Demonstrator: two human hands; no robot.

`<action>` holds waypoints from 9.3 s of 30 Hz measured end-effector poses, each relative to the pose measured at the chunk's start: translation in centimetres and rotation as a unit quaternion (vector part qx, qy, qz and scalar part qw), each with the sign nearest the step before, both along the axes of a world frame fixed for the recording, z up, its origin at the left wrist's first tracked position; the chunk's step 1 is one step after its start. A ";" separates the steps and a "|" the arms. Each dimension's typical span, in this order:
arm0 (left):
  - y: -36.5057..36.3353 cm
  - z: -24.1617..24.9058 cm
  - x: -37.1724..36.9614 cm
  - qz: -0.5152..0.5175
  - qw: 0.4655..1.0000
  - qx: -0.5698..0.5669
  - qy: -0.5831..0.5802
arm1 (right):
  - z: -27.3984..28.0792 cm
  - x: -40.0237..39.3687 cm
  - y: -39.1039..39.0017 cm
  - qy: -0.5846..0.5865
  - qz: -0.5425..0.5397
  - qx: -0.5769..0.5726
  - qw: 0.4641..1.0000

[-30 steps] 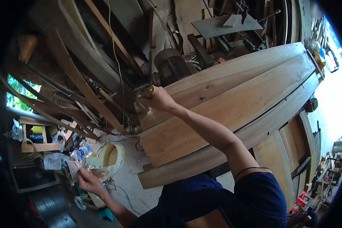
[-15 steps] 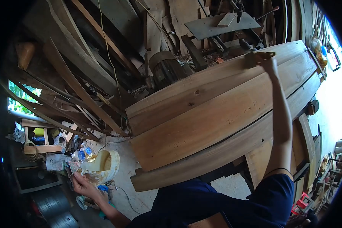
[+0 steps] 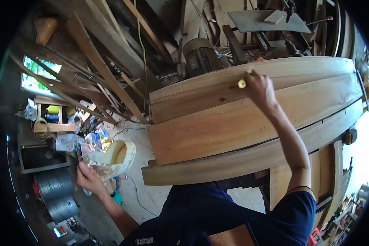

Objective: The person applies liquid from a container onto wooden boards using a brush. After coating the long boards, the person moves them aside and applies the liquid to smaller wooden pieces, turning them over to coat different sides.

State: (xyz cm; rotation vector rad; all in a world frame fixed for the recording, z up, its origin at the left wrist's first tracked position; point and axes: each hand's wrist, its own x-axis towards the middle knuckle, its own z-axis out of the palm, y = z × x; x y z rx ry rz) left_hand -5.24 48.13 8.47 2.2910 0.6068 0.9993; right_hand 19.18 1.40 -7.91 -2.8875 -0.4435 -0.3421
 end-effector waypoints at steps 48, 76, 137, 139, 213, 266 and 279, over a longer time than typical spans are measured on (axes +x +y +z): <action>7.7 -9.0 -22.4 -0.282 0.954 -0.095 0.047 | 9.1 -42.6 17.0 0.231 -0.124 0.575 0.775; -14.4 -5.4 -20.1 -0.319 0.923 -0.216 0.013 | 8.2 -53.2 -15.1 0.082 -0.253 0.262 0.928; -30.7 -5.3 -14.9 -0.453 0.821 -0.348 0.008 | 8.5 -45.5 -21.6 0.080 -0.166 0.386 0.904; -31.0 -5.5 -13.6 -0.454 0.803 -0.385 -0.003 | 11.0 -42.6 -17.4 0.046 -0.091 0.504 0.857; -37.4 -3.0 -7.2 -0.434 0.821 -0.361 0.090 | 2.1 -37.2 -41.2 0.010 -0.446 0.308 0.840; -31.3 -4.5 -42.5 -0.623 0.722 -0.301 0.024 | 13.0 -73.5 -7.0 0.171 0.192 0.312 0.915; -40.2 -0.8 -53.6 -0.396 0.907 -0.135 -0.055 | 15.5 -90.7 -29.4 0.031 -0.109 0.485 0.867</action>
